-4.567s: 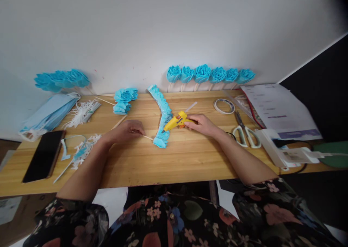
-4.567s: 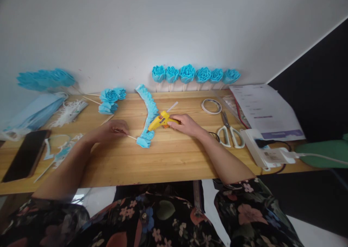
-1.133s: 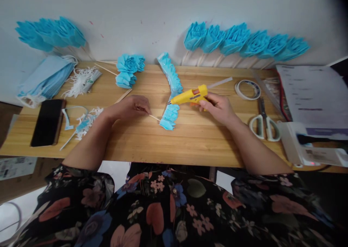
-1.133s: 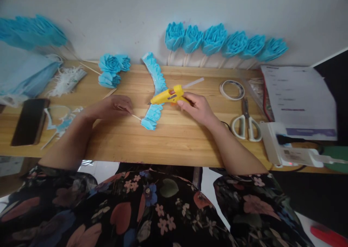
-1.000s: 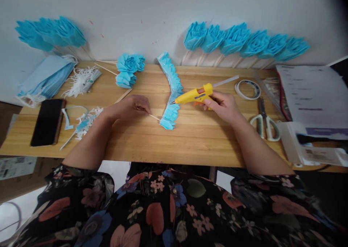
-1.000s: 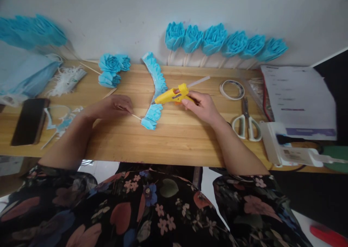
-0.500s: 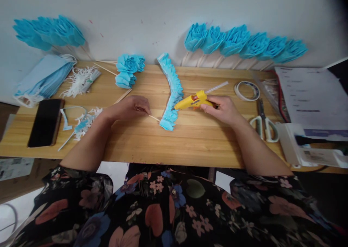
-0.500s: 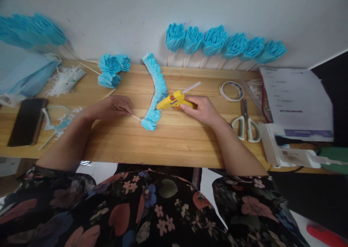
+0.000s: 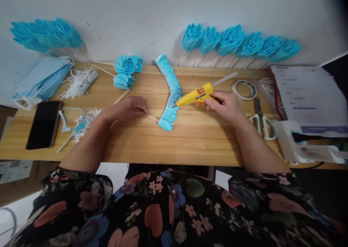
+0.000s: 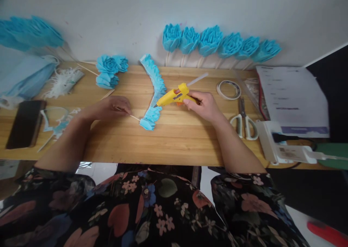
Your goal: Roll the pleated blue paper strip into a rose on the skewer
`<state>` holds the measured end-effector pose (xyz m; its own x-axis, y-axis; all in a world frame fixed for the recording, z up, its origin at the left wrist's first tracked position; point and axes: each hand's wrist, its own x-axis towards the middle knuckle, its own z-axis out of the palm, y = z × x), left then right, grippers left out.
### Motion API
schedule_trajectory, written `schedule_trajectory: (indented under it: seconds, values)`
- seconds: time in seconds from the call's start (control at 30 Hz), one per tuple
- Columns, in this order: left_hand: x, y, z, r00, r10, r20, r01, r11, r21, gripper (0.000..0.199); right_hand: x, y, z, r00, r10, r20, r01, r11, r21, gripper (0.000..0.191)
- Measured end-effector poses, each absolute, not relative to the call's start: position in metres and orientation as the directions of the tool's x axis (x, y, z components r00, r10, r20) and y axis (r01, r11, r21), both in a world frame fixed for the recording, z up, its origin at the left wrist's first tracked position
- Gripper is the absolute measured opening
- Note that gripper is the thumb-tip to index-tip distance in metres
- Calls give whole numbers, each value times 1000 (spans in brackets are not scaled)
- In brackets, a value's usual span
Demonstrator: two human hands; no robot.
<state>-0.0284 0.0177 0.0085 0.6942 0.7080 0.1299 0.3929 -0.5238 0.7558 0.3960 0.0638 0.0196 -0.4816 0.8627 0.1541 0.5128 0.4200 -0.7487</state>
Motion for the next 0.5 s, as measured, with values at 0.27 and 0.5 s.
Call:
schedule_trajectory:
  seconds: [0.27,0.5]
  values:
    - [-26,17,10,696,704,142,377,-527,761,39,388,61,22,-518,847,123,554,442,-706,47]
    - [-27,17,10,706,693,146,377,-542,751,40,389,62,27,-530,837,135,559,465,-686,45]
